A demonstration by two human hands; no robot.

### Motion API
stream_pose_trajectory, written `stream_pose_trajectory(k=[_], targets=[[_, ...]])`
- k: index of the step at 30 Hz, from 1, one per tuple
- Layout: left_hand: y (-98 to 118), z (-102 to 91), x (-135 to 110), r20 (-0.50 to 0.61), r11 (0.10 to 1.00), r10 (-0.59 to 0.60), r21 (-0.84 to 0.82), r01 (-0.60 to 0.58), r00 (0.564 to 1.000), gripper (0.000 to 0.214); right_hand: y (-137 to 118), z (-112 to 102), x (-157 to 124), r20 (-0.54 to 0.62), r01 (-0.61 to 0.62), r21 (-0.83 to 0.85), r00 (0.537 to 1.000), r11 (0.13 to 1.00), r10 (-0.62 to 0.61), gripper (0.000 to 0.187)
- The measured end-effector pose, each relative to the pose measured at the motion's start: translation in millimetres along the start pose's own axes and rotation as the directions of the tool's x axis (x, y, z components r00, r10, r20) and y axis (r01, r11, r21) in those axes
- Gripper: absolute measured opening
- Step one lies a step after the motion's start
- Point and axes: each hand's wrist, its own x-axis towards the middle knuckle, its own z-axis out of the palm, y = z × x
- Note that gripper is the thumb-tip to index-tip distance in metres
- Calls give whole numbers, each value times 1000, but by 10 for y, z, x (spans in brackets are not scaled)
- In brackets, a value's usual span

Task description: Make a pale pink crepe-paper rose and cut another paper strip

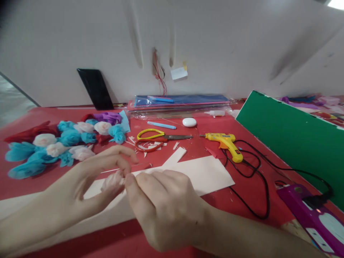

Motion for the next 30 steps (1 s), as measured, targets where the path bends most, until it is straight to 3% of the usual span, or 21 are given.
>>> stream_pose_trajectory(k=[8,16,22,26,30], targets=[[-17,14,-7,-13,1000,15,28,-14,1000,10,31,33,-10,-18,17,4,1000,1000,-17,26],[-29,-20,-39,15,997,-45,-57,46,999,11,35,34,3,-79,-133,88,987,987,140,12],[34,-20,-30,-31,1000,-7,21,7,999,11,10,13,12,-29,-202,126,978,971,207,14],[44,2,-27,-69,988,59,145,-48,996,13,-8,40,1,-14,-179,76,984,981,180,18],[23,24,-62,-97,970,115,226,-91,989,15,3,68,-9,99,-222,171,973,960,208,23]])
